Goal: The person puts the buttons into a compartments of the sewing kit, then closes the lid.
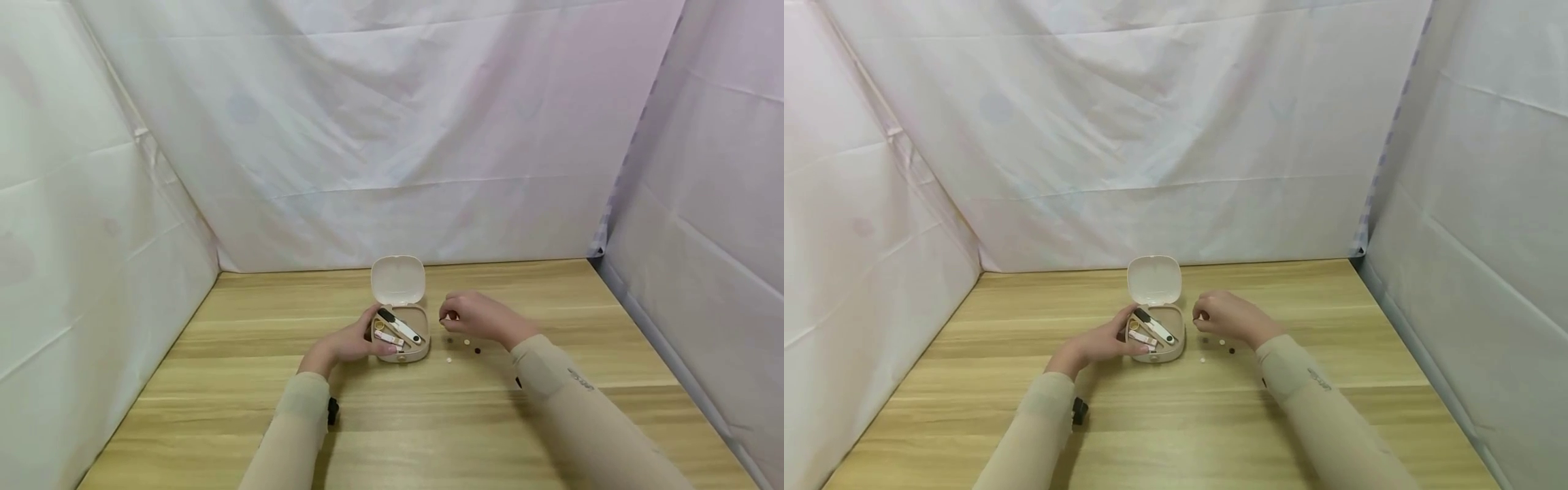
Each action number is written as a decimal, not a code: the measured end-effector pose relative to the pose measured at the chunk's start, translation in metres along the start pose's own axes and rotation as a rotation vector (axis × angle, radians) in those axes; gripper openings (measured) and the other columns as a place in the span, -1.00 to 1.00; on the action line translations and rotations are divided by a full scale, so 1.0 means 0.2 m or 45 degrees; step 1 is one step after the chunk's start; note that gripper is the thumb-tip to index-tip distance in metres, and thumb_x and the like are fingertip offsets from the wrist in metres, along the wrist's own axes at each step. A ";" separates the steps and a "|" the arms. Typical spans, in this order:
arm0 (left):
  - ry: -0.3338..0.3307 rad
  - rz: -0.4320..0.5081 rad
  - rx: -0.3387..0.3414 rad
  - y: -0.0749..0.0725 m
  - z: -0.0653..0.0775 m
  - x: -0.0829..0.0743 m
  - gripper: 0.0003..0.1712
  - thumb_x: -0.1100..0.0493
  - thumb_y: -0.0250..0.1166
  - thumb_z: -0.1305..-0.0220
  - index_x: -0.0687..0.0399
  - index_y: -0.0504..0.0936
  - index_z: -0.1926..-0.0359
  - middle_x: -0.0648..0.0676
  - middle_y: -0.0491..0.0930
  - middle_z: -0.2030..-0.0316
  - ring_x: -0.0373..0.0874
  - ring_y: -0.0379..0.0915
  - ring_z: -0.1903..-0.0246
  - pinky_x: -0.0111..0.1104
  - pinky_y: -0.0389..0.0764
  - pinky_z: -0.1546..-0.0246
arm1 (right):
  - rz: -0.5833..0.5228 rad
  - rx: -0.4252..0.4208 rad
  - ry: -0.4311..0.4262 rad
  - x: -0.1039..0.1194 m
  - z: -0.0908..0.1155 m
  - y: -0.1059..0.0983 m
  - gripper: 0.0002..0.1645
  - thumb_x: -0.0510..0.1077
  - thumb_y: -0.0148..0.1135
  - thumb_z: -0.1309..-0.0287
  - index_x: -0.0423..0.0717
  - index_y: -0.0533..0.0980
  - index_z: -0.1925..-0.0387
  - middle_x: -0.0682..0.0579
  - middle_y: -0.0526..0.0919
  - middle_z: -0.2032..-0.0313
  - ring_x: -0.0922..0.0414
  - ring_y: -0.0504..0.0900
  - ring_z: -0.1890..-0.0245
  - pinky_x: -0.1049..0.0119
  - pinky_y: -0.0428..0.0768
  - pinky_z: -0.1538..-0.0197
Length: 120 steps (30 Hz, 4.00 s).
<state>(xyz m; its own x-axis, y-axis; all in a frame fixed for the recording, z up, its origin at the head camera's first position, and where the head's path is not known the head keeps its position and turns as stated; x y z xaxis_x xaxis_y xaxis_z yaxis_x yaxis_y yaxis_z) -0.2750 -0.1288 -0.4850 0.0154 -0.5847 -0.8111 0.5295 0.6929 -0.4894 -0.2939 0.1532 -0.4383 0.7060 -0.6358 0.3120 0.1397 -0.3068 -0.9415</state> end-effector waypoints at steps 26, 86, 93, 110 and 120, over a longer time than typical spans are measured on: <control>0.037 -0.017 0.031 0.03 -0.04 0.00 0.32 -0.17 0.53 -0.26 -0.20 -0.20 -0.74 0.28 -0.01 -0.69 0.26 -0.05 -0.67 0.24 0.07 -0.64 | 0.074 0.090 0.033 0.04 -0.13 0.12 -0.93 -0.11 0.42 -0.33 0.06 0.78 0.28 0.18 0.78 0.32 0.30 0.58 0.37 0.28 0.67 0.16; -0.009 -0.029 -0.003 0.01 -0.01 -0.02 0.34 -0.19 0.55 -0.24 -0.27 -0.20 -0.75 0.28 -0.05 -0.71 0.29 -0.08 -0.68 0.28 0.06 -0.63 | -0.205 0.118 0.398 -0.53 0.38 -0.02 -0.86 -0.11 0.51 -0.28 -0.02 0.78 0.15 0.15 0.58 0.51 0.26 0.40 0.51 0.37 0.43 0.39; -0.007 -0.019 0.004 0.01 -0.01 -0.02 0.34 -0.18 0.55 -0.24 -0.27 -0.20 -0.75 0.27 -0.06 -0.71 0.30 -0.11 -0.68 0.28 0.04 -0.63 | -0.242 0.100 0.387 -0.56 0.41 0.02 -0.90 -0.12 0.55 -0.23 0.01 0.78 0.22 0.17 0.53 0.55 0.27 0.40 0.52 0.39 0.41 0.43; 0.009 -0.018 0.001 0.01 -0.01 -0.02 0.32 -0.18 0.54 -0.26 -0.25 -0.18 -0.74 0.27 -0.03 -0.70 0.28 -0.11 -0.68 0.26 0.04 -0.64 | -0.210 0.114 0.373 -0.55 0.43 0.03 -0.92 -0.07 0.52 -0.28 0.07 0.79 0.34 0.26 0.65 0.49 0.32 0.43 0.50 0.42 0.45 0.40; 0.028 0.004 -0.006 0.02 -0.01 -0.01 0.31 -0.16 0.54 -0.26 -0.27 -0.17 -0.75 0.25 -0.01 -0.70 0.28 -0.11 -0.68 0.28 0.05 -0.63 | -0.170 0.121 0.331 -0.53 0.41 0.05 -0.87 -0.16 0.49 -0.26 0.09 0.73 0.41 0.25 0.56 0.56 0.34 0.38 0.55 0.43 0.42 0.43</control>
<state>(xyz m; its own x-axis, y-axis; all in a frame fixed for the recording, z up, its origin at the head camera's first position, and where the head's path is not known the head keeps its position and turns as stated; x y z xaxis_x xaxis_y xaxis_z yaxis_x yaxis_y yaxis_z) -0.2746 -0.1239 -0.4853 -0.0016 -0.5734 -0.8193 0.5252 0.6967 -0.4886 -0.3102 0.2741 -0.4917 0.4771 -0.7582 0.4444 0.2926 -0.3398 -0.8938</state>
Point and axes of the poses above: each hand's wrist, its own z-axis away from the middle knuckle, its own y-axis out of the palm, x = y × z, the point moved 3 cm from there along -z, towards the middle knuckle
